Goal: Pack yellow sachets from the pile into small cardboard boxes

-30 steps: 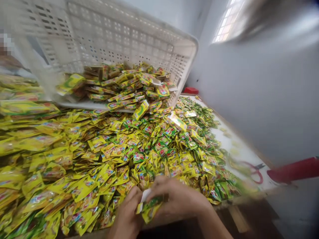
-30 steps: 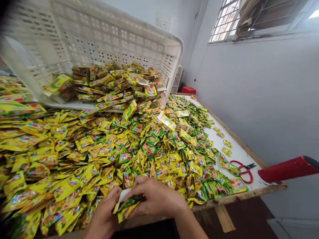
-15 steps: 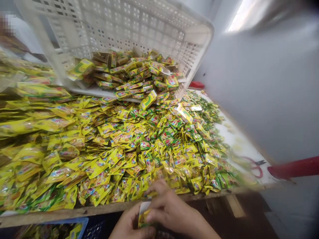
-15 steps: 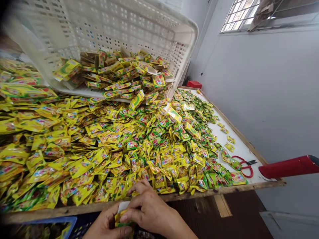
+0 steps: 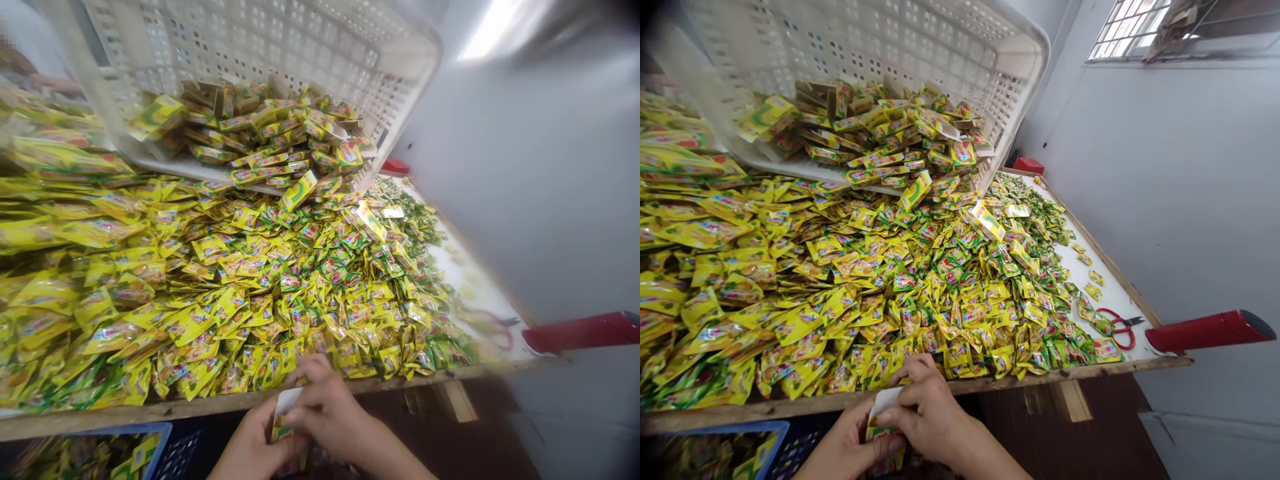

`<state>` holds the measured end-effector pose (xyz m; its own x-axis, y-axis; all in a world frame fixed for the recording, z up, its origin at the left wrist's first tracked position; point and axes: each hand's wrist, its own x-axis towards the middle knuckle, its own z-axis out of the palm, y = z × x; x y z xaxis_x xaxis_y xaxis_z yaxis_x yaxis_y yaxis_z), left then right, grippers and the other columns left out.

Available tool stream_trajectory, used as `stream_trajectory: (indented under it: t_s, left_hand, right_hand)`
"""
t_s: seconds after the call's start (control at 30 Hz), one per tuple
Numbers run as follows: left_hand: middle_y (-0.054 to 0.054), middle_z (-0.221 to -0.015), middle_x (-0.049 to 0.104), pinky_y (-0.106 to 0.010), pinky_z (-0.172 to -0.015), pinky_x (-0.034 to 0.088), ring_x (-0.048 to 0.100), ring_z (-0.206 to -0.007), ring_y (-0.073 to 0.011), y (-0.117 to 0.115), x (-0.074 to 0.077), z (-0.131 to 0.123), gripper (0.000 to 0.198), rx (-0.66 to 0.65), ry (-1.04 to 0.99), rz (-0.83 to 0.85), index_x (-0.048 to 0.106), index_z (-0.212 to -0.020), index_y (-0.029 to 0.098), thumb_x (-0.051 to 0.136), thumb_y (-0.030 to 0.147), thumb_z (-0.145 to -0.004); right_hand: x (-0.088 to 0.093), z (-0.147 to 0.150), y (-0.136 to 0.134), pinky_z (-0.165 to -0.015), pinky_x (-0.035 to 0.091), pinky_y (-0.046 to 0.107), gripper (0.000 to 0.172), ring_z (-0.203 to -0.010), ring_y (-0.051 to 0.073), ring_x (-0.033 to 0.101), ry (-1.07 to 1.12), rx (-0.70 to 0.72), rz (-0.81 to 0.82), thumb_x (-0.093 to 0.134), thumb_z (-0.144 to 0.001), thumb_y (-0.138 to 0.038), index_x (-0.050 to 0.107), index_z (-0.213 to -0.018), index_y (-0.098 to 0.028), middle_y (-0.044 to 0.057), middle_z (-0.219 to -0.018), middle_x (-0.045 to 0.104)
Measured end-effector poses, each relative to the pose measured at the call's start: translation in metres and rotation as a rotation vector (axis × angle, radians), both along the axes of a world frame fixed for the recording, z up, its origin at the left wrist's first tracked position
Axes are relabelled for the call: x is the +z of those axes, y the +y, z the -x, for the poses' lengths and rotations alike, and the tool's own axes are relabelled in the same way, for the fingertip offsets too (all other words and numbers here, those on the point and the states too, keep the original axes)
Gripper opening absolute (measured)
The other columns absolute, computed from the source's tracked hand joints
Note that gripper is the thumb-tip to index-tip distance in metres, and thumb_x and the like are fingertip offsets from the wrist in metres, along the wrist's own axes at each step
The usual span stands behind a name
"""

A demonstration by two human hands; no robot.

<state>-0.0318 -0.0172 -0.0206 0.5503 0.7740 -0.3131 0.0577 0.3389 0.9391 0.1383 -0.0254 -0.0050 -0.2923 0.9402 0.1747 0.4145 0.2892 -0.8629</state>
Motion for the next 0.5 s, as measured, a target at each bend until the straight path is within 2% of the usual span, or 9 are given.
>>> stream_trajectory:
  t_s: [0.07, 0.13, 0.17, 0.23, 0.3, 0.33, 0.4, 0.5]
  left_hand:
    - [-0.007, -0.103, 0.074, -0.035, -0.090, 0.049, 0.065, -0.097, -0.0278, 0.000, -0.003, 0.001, 0.036, -0.015, -0.015, -0.001, 0.072, -0.106, 0.017, 0.075, 0.027, -0.072]
    - [-0.008, -0.105, 0.074, -0.037, -0.090, 0.050, 0.065, -0.097, -0.0289, 0.001, -0.005, 0.003, 0.042, -0.011, -0.038, 0.001, 0.072, -0.108, 0.017, 0.078, 0.031, -0.069]
    - [-0.008, -0.107, 0.074, -0.038, -0.092, 0.049, 0.065, -0.099, -0.0297, 0.001, -0.005, 0.005, 0.045, 0.009, -0.046, 0.012, 0.072, -0.109, 0.018, 0.079, 0.034, -0.068]
    - [-0.008, -0.113, 0.072, -0.041, -0.098, 0.046, 0.062, -0.108, -0.0311, 0.000, -0.004, 0.009, 0.049, 0.077, -0.070, 0.095, 0.071, -0.111, 0.020, 0.076, 0.045, -0.070]
    - [-0.010, -0.117, 0.071, -0.044, -0.101, 0.044, 0.060, -0.114, -0.0324, -0.001, 0.002, 0.013, 0.054, 0.142, -0.134, 0.267, 0.071, -0.113, 0.019, 0.066, 0.058, -0.076]
    - [-0.012, -0.118, 0.070, -0.046, -0.101, 0.044, 0.060, -0.114, -0.0333, -0.002, 0.006, 0.014, 0.057, 0.161, -0.179, 0.357, 0.071, -0.114, 0.018, 0.061, 0.061, -0.077]
    - [-0.014, -0.115, 0.071, -0.048, -0.099, 0.045, 0.061, -0.114, -0.0349, -0.003, 0.015, 0.014, 0.057, 0.178, -0.239, 0.483, 0.072, -0.112, 0.017, 0.064, 0.060, -0.076]
    - [-0.013, -0.111, 0.073, -0.045, -0.098, 0.046, 0.063, -0.110, -0.0338, 0.000, 0.023, 0.007, 0.050, 0.143, -0.223, 0.486, 0.073, -0.109, 0.017, 0.078, 0.043, -0.066]
  right_hand:
    - [0.003, -0.002, -0.003, -0.100, 0.036, 0.037, 0.018, -0.110, 0.021, 0.048, -0.031, 0.102, 0.049, 0.068, -0.087, -0.032, 0.074, -0.073, -0.022, 0.003, -0.104, 0.066]
    - [0.009, -0.005, -0.005, -0.098, 0.037, 0.037, 0.017, -0.107, 0.022, 0.051, -0.044, 0.146, 0.054, 0.071, -0.083, -0.036, 0.075, -0.073, -0.023, 0.004, -0.100, 0.067]
    - [0.011, -0.006, -0.006, -0.097, 0.039, 0.036, 0.016, -0.104, 0.022, 0.053, -0.023, 0.118, 0.053, 0.072, -0.082, -0.037, 0.075, -0.076, -0.023, 0.004, -0.099, 0.067]
    - [0.015, -0.007, -0.009, -0.090, 0.043, 0.034, 0.014, -0.098, 0.021, 0.056, 0.088, -0.041, 0.097, 0.068, -0.086, -0.036, 0.075, -0.087, -0.024, 0.005, -0.099, 0.066]
    - [0.012, -0.006, -0.014, -0.072, 0.049, 0.029, 0.017, -0.082, 0.017, 0.060, 0.291, -0.225, 0.267, 0.064, -0.087, -0.034, 0.071, -0.098, -0.023, 0.005, -0.093, 0.066]
    - [0.008, -0.005, -0.016, -0.060, 0.048, 0.024, 0.019, -0.069, 0.015, 0.059, 0.408, -0.272, 0.396, 0.066, -0.085, -0.036, 0.069, -0.097, -0.022, 0.003, -0.085, 0.066]
    - [-0.003, -0.002, -0.020, -0.040, 0.037, 0.018, 0.028, -0.046, 0.009, 0.050, 0.626, -0.255, 0.657, 0.074, -0.075, -0.040, 0.064, -0.090, -0.019, -0.002, -0.068, 0.061]
    - [-0.018, 0.007, -0.020, -0.031, 0.022, 0.015, 0.030, -0.033, 0.003, 0.034, 0.808, -0.239, 0.897, 0.079, -0.065, -0.033, 0.056, -0.076, -0.019, -0.008, -0.055, 0.053]
